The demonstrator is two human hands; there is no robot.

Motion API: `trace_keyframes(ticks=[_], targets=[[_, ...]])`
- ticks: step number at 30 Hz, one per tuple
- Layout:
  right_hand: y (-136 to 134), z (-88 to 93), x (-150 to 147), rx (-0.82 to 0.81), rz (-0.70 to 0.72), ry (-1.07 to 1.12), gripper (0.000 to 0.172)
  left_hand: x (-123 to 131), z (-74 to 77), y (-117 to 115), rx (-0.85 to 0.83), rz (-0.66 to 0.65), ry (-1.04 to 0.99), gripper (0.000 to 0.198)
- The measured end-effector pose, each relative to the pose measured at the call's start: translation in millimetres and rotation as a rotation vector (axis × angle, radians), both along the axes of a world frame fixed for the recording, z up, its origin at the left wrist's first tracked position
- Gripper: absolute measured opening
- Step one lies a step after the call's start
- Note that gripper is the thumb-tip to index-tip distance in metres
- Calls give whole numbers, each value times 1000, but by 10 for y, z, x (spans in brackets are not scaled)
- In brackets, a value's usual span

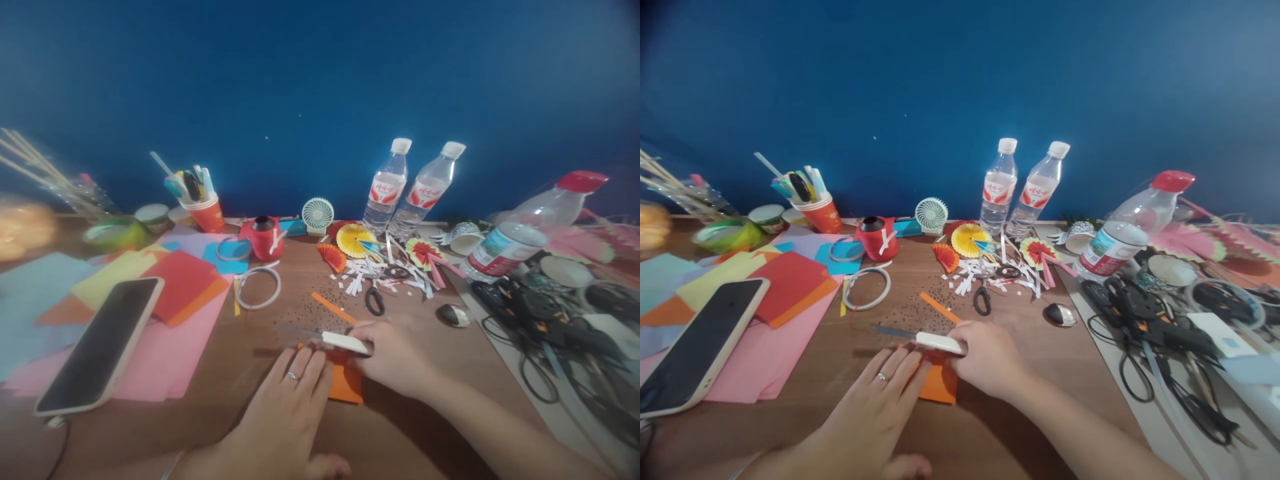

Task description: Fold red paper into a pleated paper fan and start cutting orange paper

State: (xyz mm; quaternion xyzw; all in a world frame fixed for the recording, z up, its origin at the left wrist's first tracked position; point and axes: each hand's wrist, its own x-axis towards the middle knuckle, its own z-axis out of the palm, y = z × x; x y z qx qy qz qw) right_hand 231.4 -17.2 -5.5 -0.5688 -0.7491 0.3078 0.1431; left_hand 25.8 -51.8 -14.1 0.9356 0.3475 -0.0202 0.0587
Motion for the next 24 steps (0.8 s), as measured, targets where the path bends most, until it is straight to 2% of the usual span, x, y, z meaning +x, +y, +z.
trace_keyframes(ticks=[7, 12, 15, 18, 24], targets=[[-3, 0, 2, -2, 19, -33, 11, -2, -33, -7, -59, 27, 11, 89], [-2, -17, -35, 11, -63, -84, 13, 17, 34, 41, -96, 47, -27, 88], [17, 2, -55, 64, -74, -133, 8, 34, 62, 54, -78, 54, -31, 89], [39, 21, -60, 70, -70, -201, 12, 46, 77, 38, -41, 95, 5, 89], [60, 28, -7, 16, -93, -243, 11, 60, 127, -21, 92, 201, 187, 83]])
